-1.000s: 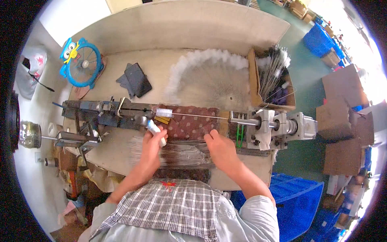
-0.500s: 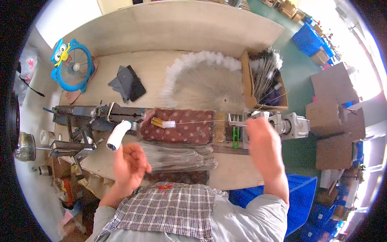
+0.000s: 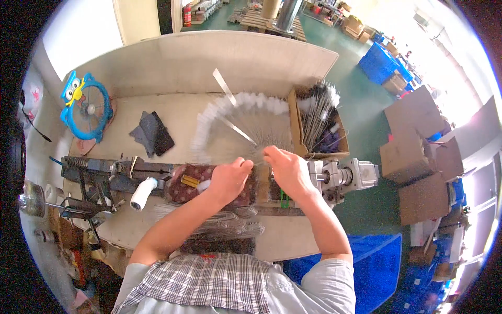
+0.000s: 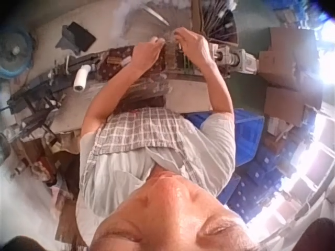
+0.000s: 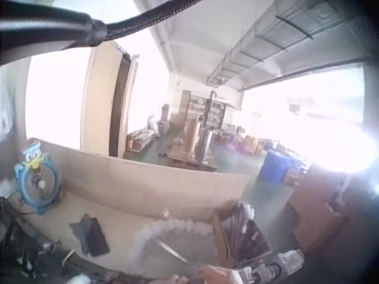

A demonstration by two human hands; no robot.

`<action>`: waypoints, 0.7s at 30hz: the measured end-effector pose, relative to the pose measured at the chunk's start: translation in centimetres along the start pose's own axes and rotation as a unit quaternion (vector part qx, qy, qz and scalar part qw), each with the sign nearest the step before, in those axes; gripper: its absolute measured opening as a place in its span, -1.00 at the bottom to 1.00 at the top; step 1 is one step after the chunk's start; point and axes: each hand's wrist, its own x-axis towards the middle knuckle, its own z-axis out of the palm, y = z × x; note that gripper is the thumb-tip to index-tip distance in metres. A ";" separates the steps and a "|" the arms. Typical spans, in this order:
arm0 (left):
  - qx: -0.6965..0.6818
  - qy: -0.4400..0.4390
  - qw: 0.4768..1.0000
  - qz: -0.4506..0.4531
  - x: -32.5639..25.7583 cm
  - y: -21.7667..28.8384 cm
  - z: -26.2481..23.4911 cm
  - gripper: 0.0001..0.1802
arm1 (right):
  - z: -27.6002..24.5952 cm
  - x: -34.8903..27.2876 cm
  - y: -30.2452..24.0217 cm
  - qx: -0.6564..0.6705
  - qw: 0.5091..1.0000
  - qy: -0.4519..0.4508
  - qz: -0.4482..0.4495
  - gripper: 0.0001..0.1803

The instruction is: Assembling small white brushes by attaching them to a metal rod using an assembly machine.

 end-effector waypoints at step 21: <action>-0.382 0.161 0.815 -0.405 -16.3 -3.9 -10.6 -0.74 | 12.5 5.2 -10.7 0.071 0.966 -0.080 -0.236 -0.90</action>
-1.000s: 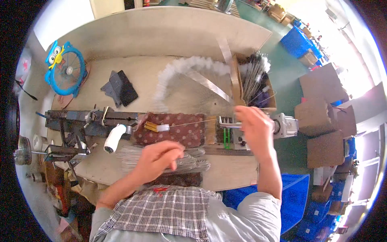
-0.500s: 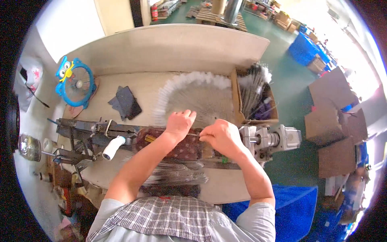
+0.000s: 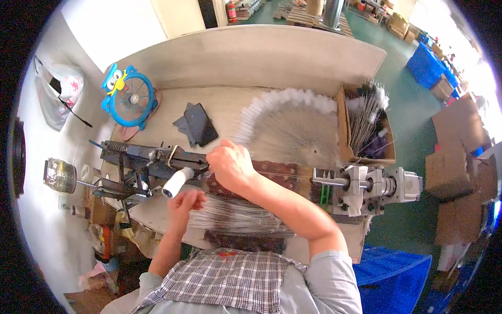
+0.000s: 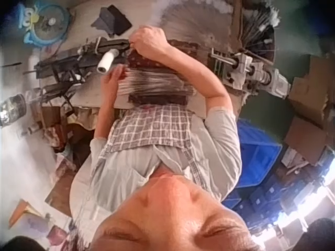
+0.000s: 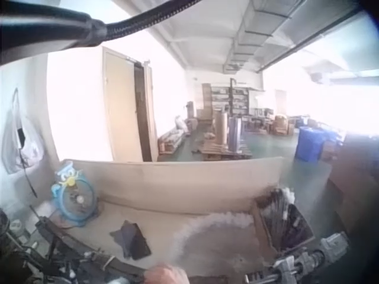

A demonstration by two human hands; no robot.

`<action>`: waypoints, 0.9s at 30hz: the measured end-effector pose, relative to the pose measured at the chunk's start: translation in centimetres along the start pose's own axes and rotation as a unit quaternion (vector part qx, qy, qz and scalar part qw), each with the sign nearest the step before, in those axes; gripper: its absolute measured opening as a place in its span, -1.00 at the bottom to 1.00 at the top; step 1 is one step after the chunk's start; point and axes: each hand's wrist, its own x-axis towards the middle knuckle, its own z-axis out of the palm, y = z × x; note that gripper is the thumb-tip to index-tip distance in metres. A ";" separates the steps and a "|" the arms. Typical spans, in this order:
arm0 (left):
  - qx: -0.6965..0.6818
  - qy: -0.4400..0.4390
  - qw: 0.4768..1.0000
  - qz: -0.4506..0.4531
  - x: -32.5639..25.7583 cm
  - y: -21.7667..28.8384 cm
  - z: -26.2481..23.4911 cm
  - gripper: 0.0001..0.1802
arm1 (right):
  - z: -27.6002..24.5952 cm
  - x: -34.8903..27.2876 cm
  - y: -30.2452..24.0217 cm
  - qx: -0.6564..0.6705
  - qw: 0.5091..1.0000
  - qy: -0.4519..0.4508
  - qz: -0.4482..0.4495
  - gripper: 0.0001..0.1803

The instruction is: Assembling small white brushes by attaching them to a metal rod using an assembly machine.

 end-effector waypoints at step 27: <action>0.093 -0.079 0.992 0.007 4.4 -3.3 4.3 -0.79 | 2.4 -7.1 0.9 0.031 0.999 0.026 0.028 -0.75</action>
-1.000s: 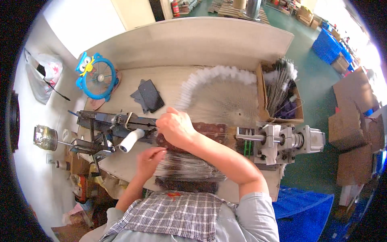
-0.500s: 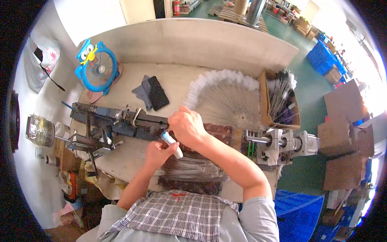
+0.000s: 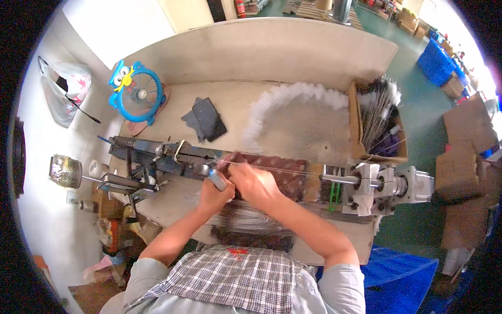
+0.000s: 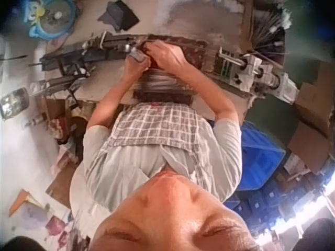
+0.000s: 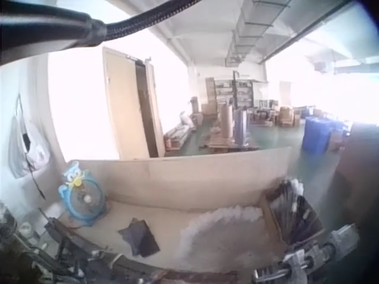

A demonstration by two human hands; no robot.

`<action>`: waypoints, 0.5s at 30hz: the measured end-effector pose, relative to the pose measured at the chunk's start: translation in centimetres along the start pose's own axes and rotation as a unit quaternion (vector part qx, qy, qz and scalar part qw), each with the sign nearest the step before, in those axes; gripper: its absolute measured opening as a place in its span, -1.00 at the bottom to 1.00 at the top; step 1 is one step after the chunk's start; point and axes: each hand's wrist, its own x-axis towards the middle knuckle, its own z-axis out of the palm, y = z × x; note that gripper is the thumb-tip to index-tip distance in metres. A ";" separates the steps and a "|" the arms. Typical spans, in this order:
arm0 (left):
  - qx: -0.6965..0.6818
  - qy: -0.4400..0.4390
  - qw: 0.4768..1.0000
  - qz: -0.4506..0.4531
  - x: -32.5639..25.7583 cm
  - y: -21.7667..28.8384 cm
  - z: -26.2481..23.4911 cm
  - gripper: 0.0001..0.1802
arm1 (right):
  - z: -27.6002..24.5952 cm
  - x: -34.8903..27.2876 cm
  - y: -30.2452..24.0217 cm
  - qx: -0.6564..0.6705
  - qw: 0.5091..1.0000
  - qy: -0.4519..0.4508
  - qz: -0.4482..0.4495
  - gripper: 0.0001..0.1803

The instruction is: Assembling small white brushes by attaching them to a metal rod using an assembly machine.

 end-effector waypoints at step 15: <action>-0.441 0.269 0.839 -0.169 -6.9 -6.5 -16.3 -0.67 | -1.0 0.4 -0.4 0.059 0.993 -0.092 0.039 -0.84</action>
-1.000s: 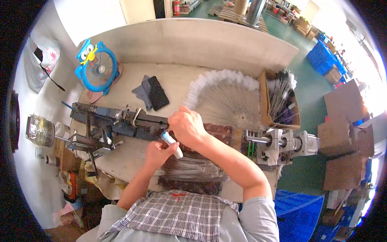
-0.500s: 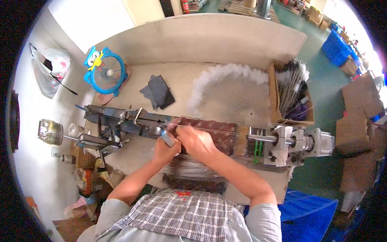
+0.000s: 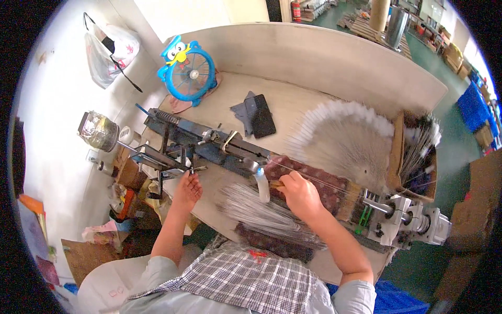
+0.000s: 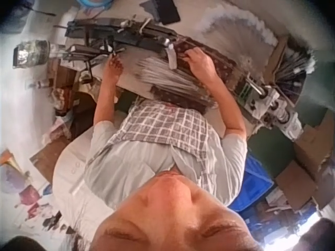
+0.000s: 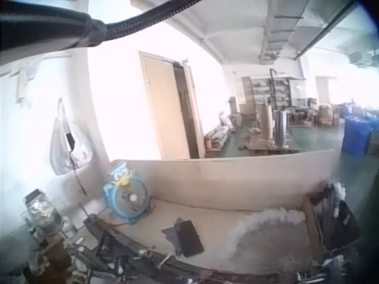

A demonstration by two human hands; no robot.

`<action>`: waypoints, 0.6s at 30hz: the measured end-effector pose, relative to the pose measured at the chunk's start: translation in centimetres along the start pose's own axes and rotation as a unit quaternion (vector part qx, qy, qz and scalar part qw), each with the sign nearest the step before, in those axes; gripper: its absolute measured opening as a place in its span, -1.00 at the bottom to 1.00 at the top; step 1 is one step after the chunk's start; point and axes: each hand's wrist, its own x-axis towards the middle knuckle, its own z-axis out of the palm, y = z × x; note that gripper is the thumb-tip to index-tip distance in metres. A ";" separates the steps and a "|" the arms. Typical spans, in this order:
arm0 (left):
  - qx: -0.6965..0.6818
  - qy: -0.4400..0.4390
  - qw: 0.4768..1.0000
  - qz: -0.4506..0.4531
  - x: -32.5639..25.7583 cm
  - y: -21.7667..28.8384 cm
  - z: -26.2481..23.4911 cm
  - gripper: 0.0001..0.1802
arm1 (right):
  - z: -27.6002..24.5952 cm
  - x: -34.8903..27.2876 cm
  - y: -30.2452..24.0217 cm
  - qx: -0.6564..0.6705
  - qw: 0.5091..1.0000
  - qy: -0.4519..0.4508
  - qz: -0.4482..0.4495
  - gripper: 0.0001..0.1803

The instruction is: Assembling small white brushes by attaching them to a metal rod using an assembly machine.

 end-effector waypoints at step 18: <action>0.095 -0.176 0.977 0.072 -6.3 -6.4 10.0 -0.83 | -6.9 1.0 -2.5 -0.071 0.993 0.090 -0.040 -0.81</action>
